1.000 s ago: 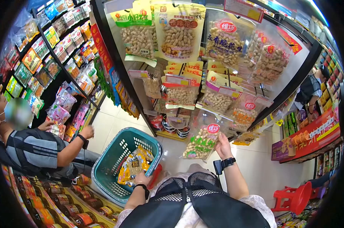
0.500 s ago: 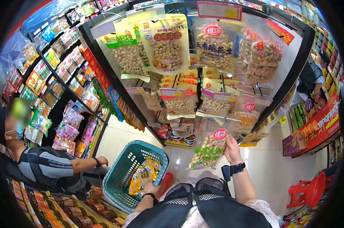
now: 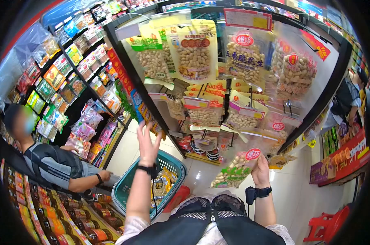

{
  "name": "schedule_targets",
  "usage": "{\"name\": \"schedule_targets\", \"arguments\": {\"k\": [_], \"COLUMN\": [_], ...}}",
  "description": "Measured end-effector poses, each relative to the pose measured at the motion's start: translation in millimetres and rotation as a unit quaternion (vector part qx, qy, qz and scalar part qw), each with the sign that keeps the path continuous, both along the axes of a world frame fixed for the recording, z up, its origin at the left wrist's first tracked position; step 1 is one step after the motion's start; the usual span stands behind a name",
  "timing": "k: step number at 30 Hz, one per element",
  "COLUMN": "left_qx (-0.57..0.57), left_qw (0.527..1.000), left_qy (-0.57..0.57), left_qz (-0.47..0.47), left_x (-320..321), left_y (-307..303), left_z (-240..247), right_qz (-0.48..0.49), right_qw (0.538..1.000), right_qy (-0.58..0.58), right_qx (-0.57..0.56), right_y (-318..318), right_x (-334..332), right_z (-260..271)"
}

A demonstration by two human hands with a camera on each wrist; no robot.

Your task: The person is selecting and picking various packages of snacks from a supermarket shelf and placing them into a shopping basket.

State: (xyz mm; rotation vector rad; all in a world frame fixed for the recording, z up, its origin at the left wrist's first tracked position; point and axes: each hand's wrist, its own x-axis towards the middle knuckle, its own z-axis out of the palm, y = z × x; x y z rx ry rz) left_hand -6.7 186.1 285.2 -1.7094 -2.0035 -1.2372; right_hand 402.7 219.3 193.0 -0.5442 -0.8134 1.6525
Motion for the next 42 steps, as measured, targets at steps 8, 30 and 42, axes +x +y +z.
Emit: {"name": "schedule_targets", "arguments": {"k": [8, 30, 42], "left_qx": [0.019, 0.12, 0.115], "left_qw": [0.995, 0.992, 0.993], "left_qy": [0.083, 0.029, -0.019], "left_qz": [-0.049, -0.016, -0.02], "left_x": [33, 18, 24], "left_y": [115, 132, 92], "left_z": [114, 80, 24], "right_qz": [-0.024, -0.061, -0.108], "right_qw": [1.0, 0.998, 0.994], "right_qy": [0.007, 0.014, -0.014], "right_qx": [0.006, 0.003, -0.027], "right_y": [-13, -10, -36], "right_x": [13, 47, 46], "right_z": [6, 9, 0]}}
